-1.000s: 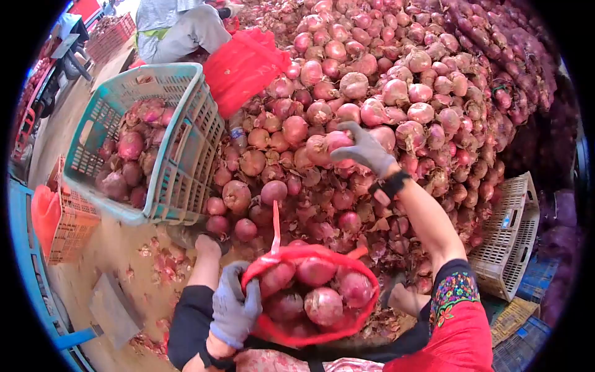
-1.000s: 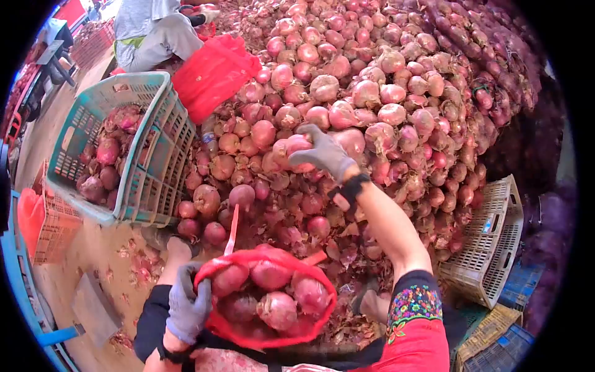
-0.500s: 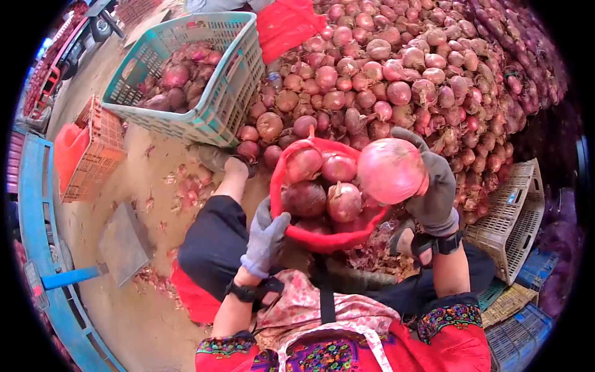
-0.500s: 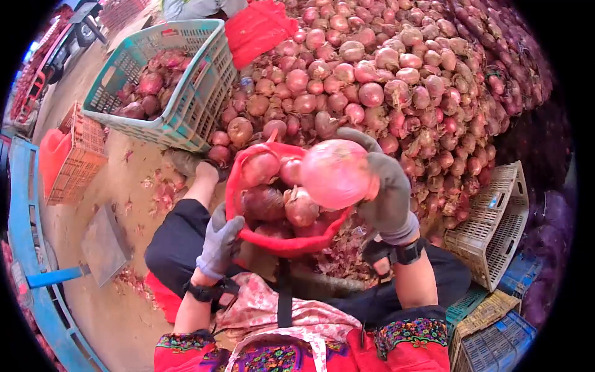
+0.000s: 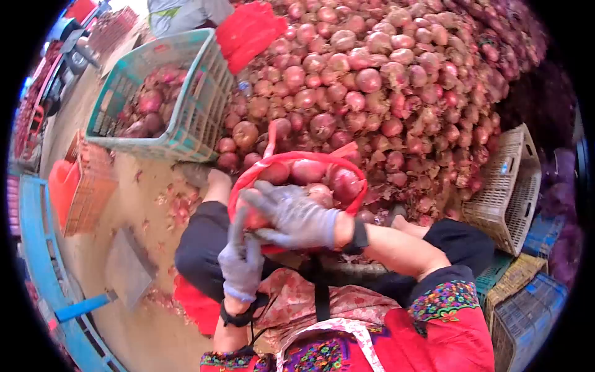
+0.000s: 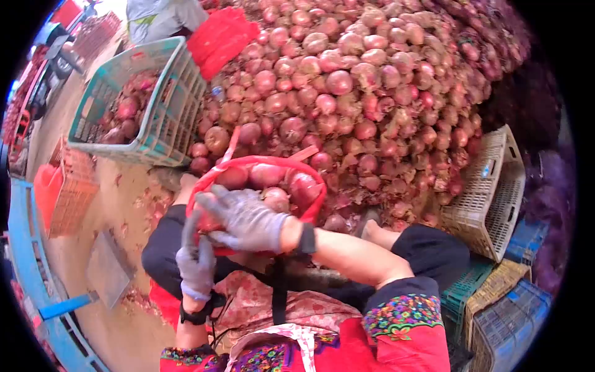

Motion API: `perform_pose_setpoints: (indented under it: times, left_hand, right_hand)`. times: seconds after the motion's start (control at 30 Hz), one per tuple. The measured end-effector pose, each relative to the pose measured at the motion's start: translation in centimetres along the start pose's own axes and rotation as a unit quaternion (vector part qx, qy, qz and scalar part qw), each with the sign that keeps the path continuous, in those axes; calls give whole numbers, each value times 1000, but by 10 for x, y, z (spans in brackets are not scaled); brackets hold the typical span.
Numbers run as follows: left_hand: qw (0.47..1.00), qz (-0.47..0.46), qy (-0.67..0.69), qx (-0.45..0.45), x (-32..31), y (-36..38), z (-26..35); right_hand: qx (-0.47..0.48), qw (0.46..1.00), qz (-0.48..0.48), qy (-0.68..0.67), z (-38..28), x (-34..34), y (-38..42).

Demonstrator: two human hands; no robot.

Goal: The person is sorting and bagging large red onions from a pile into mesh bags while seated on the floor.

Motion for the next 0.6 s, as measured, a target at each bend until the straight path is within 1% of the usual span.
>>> perform_pose_setpoints:
  times: [0.03, 0.1, 0.13, 0.17, 0.2, 0.23, 0.27, 0.3, 0.37, 0.43, 0.47, 0.5, 0.53, 0.57, 0.6]
  left_hand:
    - [996, -30, -89, -6, 2, 1, 6]
    - [986, -21, -148, -70, 7, -1, 13]
    - [986, -13, -152, -64, 9, -1, 14]
    - [986, -20, -163, -19, 11, -1, 10]
    - [984, -26, -173, 27, 12, 1, 5]
    - [984, -22, -176, 31, 13, 4, 6]
    - [984, -27, -170, 46, 11, 4, 5]
    - [984, -32, -165, 60, 11, 3, 4]
    - [981, -40, -182, 60, 14, 3, -2]
    - [978, -17, -208, 29, 19, 1, -5]
    - [980, -26, -190, 52, 19, 3, -10]
    - [980, -27, -190, 51, 19, 4, -9]
    - [979, -43, -181, 78, 18, 4, -14]
    - [978, -58, -172, 106, 17, 6, -19]
    - [978, -58, -172, 107, 17, 6, -20]
  right_hand:
    - [10, 998, 10, -54, 1, 10, 1]
    - [-41, 990, -116, -76, 6, 23, 5]
    - [-7, 995, -101, 1, 8, 33, 3]
    - [47, 994, 19, 101, 11, 44, 11]
    - [10, 989, -57, 136, 21, 32, 14]
    - [-26, 976, -131, 171, 30, 20, 16]
    - [-19, 974, -172, 145, 35, 1, 18]
    - [-19, 974, -170, 146, 36, -7, 17]
    - [-36, 966, -199, 162, 39, -24, 16]
    - [-44, 968, -196, 153, 34, -27, 5]
    - [-81, 957, -230, 160, 34, -31, 7]
    - [-118, 943, -263, 166, 35, -33, 11]
    - [-110, 951, -227, 180, 37, -36, 12]
    - [-110, 950, -228, 180, 36, -39, 13]
    - [-125, 943, -243, 188, 35, -40, 11]
Point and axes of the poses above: each hand's wrist, its own y-axis away from the middle knuckle, its own x-axis out of the back of the hand, z = x × y, the point moved 8 cm from there along -y, towards the middle knuckle, and after that the axes turned 5 degrees about y, right-handed, at the moved point
